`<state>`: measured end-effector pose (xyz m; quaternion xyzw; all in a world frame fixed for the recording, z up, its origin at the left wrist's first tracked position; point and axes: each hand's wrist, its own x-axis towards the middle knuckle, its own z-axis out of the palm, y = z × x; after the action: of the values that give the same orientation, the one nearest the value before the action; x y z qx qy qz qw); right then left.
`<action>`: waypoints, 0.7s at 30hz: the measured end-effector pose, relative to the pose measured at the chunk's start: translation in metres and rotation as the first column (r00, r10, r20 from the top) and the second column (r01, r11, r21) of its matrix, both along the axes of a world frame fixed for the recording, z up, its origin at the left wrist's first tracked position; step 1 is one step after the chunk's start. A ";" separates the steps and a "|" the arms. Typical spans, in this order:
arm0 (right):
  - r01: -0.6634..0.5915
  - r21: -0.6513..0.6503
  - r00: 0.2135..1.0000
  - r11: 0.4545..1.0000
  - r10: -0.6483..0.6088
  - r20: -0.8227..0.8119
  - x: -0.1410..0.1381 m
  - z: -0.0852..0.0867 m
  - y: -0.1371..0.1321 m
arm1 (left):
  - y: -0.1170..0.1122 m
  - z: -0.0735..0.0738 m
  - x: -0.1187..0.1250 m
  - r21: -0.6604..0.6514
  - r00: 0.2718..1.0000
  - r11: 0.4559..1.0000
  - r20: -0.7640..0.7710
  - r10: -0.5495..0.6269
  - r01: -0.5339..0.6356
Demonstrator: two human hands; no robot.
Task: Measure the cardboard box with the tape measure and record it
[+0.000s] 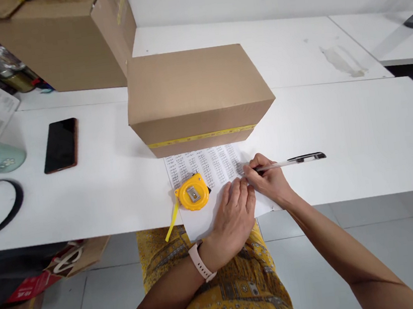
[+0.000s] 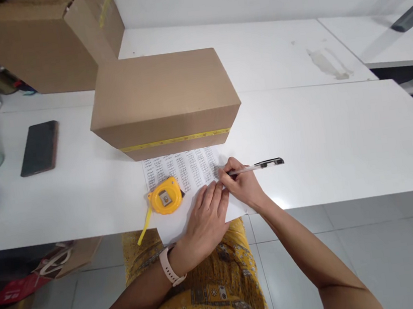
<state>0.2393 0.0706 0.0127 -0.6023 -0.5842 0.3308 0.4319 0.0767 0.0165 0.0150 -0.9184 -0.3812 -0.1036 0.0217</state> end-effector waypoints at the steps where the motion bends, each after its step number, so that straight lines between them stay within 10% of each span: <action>1: -0.001 -0.002 1.000 1.000 0.001 -0.004 0.000 0.000 0.000 | 0.000 -0.001 0.000 0.003 1.000 1.000 0.001 0.000 0.000; 21: 0.066 -0.034 0.997 0.997 -0.067 -0.040 -0.002 0.001 0.000 | 0.000 0.001 0.000 0.006 1.000 1.000 0.004 0.006 -0.007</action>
<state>0.2374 0.0706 0.0141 -0.6214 -0.5493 0.3380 0.4449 0.0770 0.0163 0.0158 -0.9169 -0.3839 -0.1064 0.0240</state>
